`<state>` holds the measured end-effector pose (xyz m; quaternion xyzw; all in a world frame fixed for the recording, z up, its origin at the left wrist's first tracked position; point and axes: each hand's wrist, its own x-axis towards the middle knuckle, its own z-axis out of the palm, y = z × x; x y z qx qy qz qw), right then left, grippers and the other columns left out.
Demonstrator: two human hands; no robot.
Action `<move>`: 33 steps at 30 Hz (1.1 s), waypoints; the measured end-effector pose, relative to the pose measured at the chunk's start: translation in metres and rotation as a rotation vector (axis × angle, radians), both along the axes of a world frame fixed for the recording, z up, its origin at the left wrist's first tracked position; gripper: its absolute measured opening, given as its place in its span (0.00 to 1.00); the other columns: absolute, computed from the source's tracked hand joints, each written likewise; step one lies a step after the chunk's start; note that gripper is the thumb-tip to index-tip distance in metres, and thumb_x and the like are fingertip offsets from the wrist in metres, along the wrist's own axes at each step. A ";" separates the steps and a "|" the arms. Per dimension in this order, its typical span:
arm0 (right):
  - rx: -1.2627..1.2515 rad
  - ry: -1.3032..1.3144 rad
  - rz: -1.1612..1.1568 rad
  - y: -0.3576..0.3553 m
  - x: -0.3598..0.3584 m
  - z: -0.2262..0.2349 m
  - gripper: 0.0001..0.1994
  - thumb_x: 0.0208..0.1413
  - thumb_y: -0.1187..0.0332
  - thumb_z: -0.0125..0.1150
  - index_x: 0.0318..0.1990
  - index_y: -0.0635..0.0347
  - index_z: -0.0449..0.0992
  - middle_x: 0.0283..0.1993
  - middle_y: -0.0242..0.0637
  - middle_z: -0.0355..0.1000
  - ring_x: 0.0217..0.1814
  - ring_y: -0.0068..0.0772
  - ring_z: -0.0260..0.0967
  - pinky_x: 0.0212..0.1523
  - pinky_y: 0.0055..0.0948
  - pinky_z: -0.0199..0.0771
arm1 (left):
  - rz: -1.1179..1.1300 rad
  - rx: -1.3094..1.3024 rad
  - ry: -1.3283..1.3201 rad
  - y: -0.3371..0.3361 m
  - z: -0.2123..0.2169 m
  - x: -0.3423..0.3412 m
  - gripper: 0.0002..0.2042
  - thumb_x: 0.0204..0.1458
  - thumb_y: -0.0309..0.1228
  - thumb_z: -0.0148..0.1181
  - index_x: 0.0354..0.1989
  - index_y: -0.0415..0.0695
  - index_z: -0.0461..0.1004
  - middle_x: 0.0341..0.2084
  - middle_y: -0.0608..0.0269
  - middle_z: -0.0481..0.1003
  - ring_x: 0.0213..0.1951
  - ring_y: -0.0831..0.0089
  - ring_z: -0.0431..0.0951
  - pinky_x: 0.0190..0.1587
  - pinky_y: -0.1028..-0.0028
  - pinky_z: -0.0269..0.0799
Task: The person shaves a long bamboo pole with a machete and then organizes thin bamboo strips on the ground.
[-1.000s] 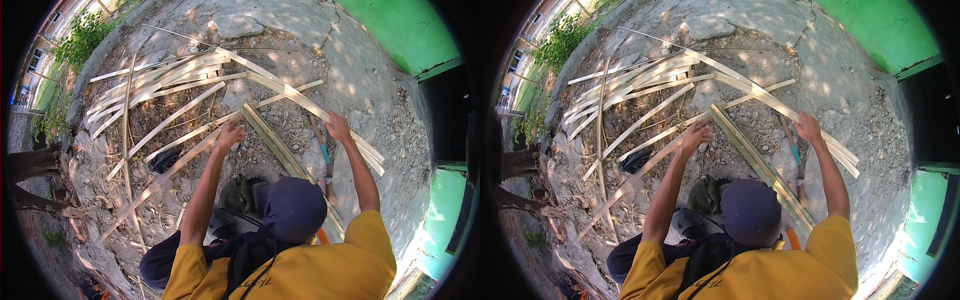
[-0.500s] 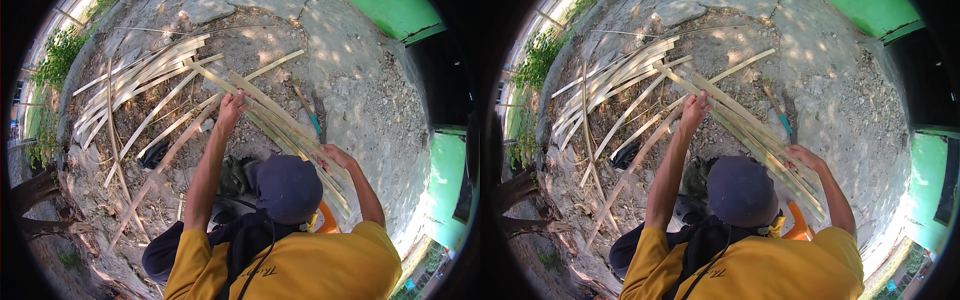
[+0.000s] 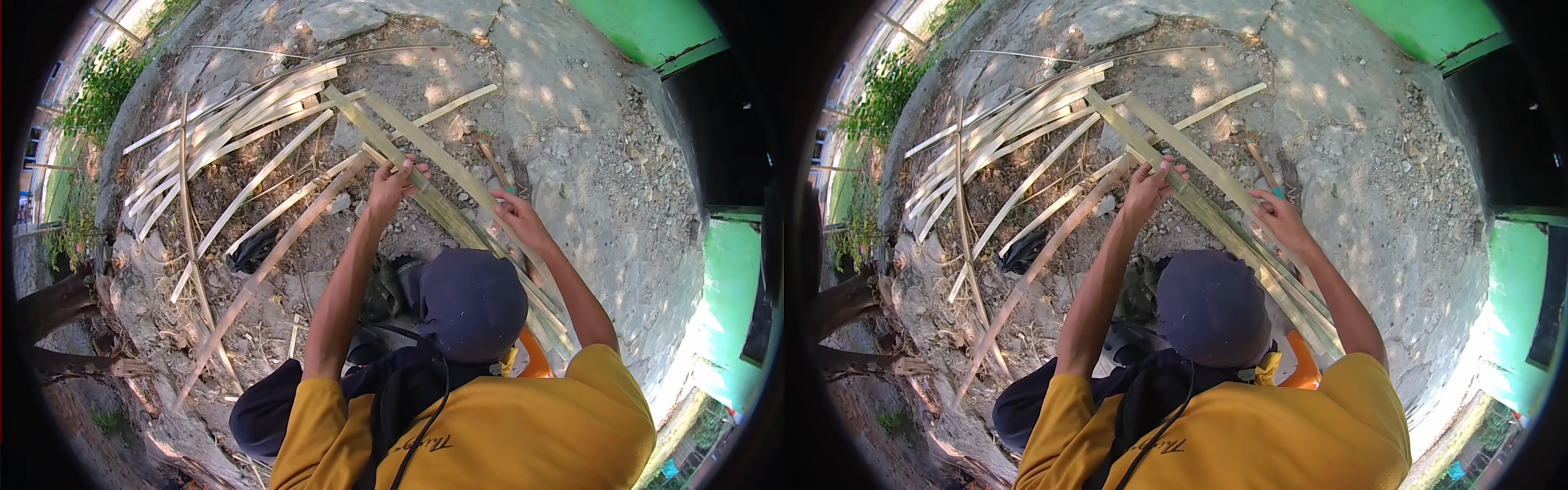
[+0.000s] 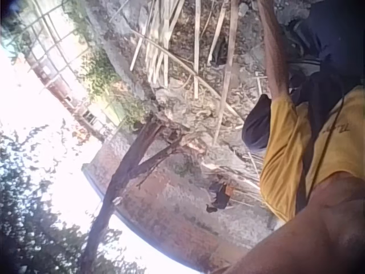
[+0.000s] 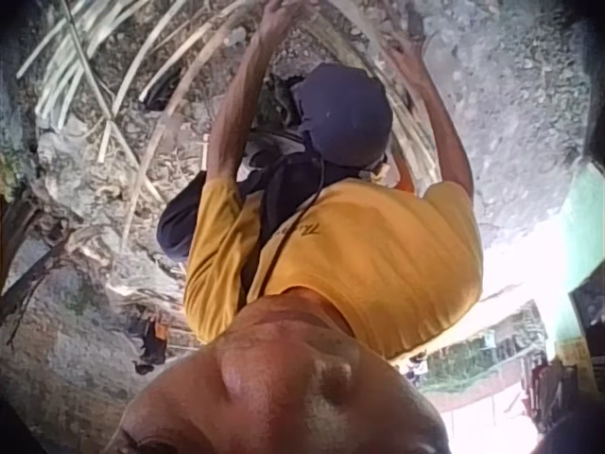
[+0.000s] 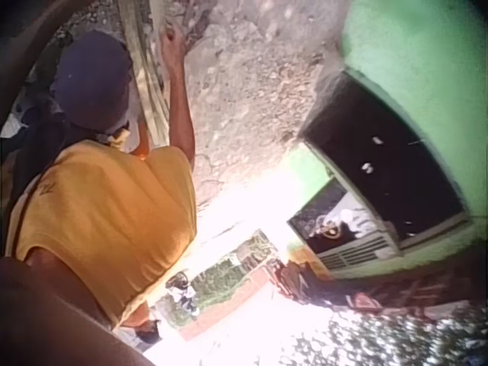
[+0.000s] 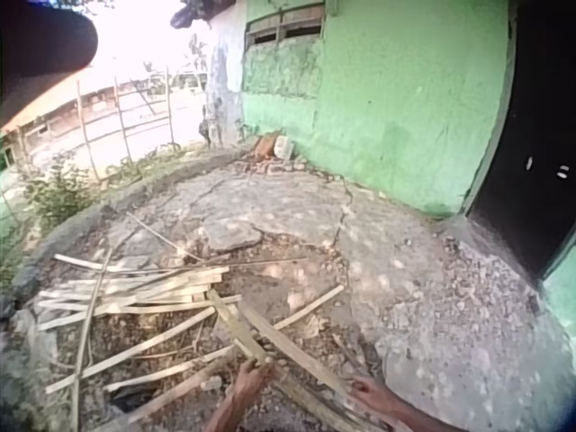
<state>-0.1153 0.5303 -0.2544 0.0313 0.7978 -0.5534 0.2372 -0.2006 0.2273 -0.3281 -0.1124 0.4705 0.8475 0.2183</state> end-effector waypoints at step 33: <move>0.760 0.441 0.035 -0.080 0.014 -0.034 0.29 0.55 0.56 0.67 0.64 0.50 0.71 0.47 0.39 0.70 0.51 0.47 0.74 0.45 0.46 0.78 | 0.053 0.241 -0.089 0.003 -0.029 0.002 0.16 0.69 0.37 0.45 0.61 0.45 0.60 0.54 0.52 0.72 0.57 0.52 0.75 0.54 0.52 0.76</move>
